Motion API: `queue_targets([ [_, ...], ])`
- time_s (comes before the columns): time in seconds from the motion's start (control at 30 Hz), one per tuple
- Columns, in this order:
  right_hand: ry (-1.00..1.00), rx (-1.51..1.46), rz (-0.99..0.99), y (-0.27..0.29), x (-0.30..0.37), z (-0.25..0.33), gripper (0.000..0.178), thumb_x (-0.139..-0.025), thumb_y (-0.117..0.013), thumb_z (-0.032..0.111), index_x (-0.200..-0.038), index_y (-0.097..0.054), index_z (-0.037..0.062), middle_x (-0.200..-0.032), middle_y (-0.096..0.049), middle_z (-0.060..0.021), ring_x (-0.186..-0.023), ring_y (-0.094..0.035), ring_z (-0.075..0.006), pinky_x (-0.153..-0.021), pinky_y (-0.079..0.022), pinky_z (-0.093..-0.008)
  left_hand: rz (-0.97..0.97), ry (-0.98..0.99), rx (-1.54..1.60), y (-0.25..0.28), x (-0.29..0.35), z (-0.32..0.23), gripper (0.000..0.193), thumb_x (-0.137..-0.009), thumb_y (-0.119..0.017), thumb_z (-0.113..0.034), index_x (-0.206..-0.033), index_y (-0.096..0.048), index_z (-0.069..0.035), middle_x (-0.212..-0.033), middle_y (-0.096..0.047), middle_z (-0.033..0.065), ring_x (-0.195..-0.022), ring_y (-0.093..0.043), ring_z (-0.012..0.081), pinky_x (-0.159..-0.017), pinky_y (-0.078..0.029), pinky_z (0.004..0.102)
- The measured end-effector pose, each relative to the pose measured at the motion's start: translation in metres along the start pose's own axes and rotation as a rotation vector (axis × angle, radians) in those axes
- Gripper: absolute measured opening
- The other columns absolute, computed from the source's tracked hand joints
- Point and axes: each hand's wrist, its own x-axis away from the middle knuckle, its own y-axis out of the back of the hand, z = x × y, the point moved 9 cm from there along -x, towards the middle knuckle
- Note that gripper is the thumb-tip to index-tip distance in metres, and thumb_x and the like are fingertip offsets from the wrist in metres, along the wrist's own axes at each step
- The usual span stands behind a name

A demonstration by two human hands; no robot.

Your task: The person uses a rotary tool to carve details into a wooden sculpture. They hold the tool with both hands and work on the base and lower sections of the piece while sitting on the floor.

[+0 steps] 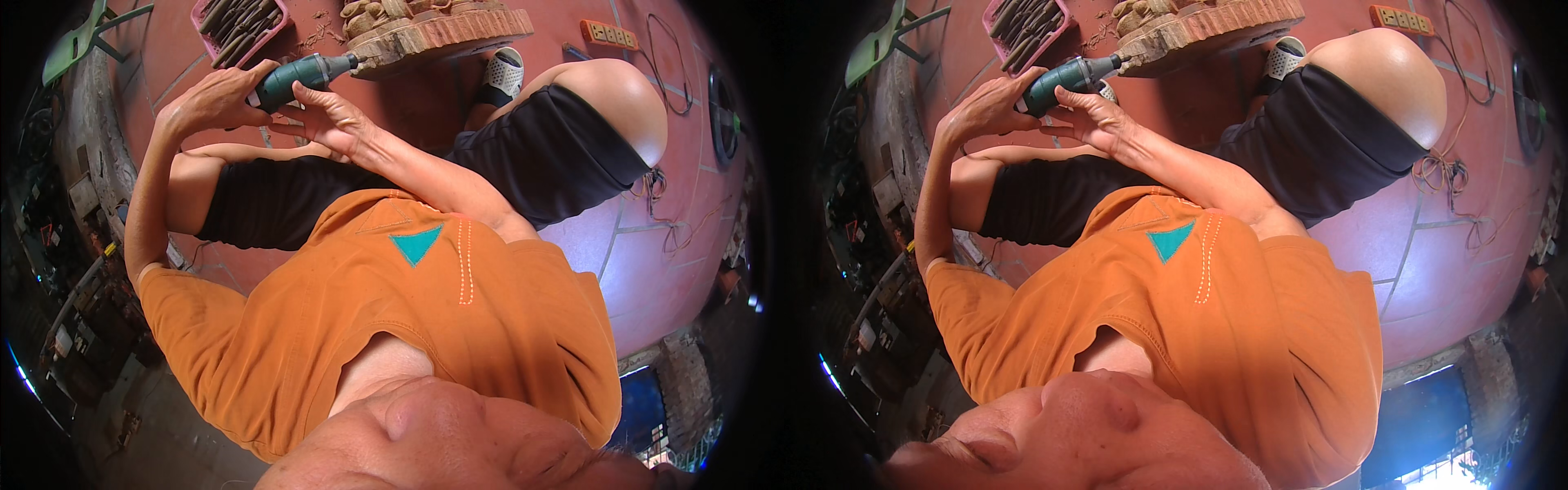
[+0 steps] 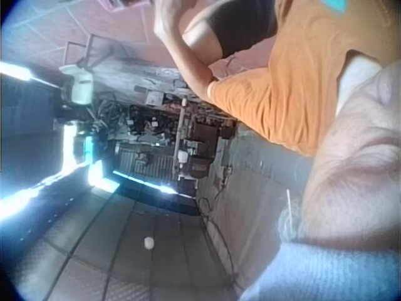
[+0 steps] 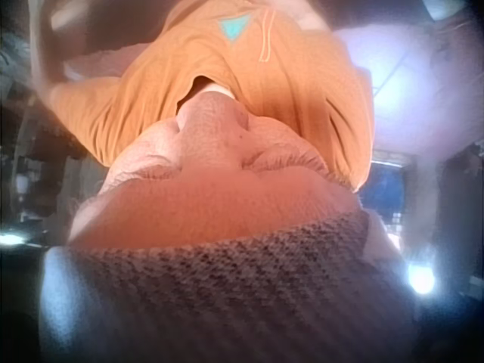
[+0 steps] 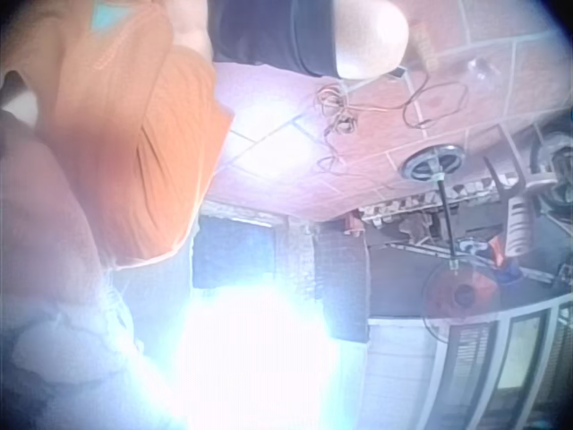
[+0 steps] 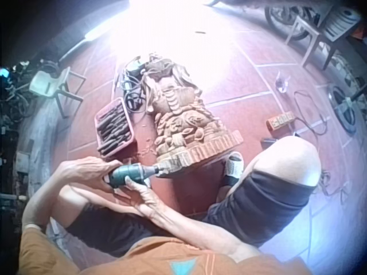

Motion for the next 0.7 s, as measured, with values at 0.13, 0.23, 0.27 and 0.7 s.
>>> queue_targets([
  [0.13, 0.003, 0.006, -0.004, 0.0011, 0.0005, 0.0002, 0.039, -0.084, -0.074, 0.021, -0.114, -0.056, 0.0045, -0.113, -0.061, -0.0096, -0.114, -0.057, -0.0274, -0.106, -0.043, -0.0536, 0.029, 0.045, 0.02, -0.0003, 0.0003, 0.0001, 0.072, -0.07, -0.078, -0.025, -0.132, -0.044, -0.011, -0.087, -0.065, 0.0231, -0.083, -0.064, 0.0412, -0.07, -0.048, 0.0473],
  [0.23, -0.012, 0.008, -0.006, 0.0038, -0.0013, -0.0022, 0.038, -0.084, -0.074, 0.021, -0.114, -0.057, 0.0049, -0.113, -0.061, -0.0096, -0.113, -0.057, -0.0276, -0.106, -0.043, -0.0537, 0.009, 0.03, 0.006, -0.0006, 0.0007, -0.0001, 0.072, -0.07, -0.078, -0.026, -0.132, -0.044, -0.011, -0.086, -0.064, 0.0228, -0.083, -0.064, 0.0412, -0.071, -0.048, 0.0475],
  [0.27, -0.008, 0.007, -0.004, 0.0043, -0.0016, -0.0019, 0.038, -0.084, -0.074, 0.021, -0.114, -0.057, 0.0051, -0.113, -0.061, -0.0093, -0.113, -0.057, -0.0276, -0.106, -0.043, -0.0537, 0.013, 0.034, 0.004, -0.001, 0.0005, 0.0006, 0.072, -0.07, -0.078, -0.026, -0.132, -0.044, -0.011, -0.086, -0.064, 0.0227, -0.082, -0.064, 0.0411, -0.07, -0.048, 0.0475],
  [0.7, -0.004, 0.014, 0.002, 0.0027, -0.0011, -0.0019, 0.04, -0.084, -0.074, 0.022, -0.117, -0.057, 0.0068, -0.115, -0.061, -0.0079, -0.116, -0.056, -0.027, -0.108, -0.042, -0.0535, 0.01, 0.007, -0.014, 0.0033, 0.0012, -0.0048, 0.067, -0.075, -0.076, -0.036, -0.127, -0.046, -0.008, -0.078, -0.063, 0.0218, -0.077, -0.064, 0.0381, -0.068, -0.049, 0.0454],
])
